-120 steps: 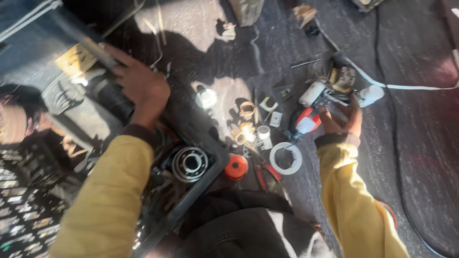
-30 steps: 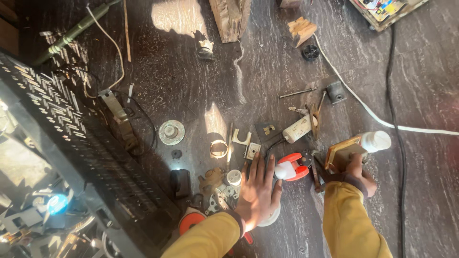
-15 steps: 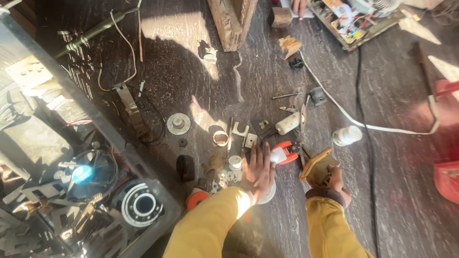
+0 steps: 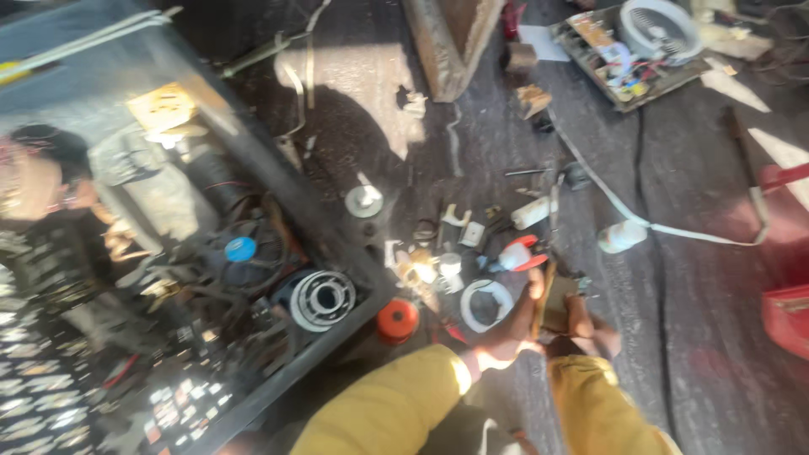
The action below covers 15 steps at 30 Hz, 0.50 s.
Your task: The person sorts through a black crate filled with electronic components and miscellaneous items. They pick up various objects, inspect them, and place them on the floor or back into the crate.
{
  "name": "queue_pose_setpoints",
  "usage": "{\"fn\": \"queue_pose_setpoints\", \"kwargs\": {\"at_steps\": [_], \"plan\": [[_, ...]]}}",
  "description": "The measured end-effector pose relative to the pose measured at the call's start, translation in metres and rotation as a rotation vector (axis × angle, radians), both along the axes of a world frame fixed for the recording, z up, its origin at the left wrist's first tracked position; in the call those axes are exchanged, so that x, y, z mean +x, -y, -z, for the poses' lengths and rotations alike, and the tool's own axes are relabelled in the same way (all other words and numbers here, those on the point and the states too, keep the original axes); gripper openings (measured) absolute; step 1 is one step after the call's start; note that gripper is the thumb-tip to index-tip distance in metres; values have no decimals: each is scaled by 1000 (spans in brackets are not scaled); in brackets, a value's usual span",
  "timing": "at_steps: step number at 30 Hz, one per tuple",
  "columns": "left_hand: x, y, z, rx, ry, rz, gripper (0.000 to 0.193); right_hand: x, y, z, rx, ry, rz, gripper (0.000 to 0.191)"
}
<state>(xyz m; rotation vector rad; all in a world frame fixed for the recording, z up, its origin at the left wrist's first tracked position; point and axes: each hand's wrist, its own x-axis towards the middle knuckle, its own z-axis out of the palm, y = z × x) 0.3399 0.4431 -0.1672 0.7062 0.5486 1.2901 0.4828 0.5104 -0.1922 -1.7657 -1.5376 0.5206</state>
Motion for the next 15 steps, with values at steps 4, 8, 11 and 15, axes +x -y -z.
{"fn": "queue_pose_setpoints", "kwargs": {"at_steps": [4, 8, 11, 15], "plan": [[1, 15, -45, -265, -4, -149, 106, -12, -8, -17, -234, -536, -26, 48], [-5, 12, -71, -142, -20, -294, 109, -8, -4, -56, -402, -909, -302, 48], [-13, 15, -82, -3, 48, -478, 108, -29, 7, -85, -265, -585, -506, 45], [-39, 27, -103, 149, -195, -827, 92, -75, 21, -119, -176, -851, -646, 46]]}}
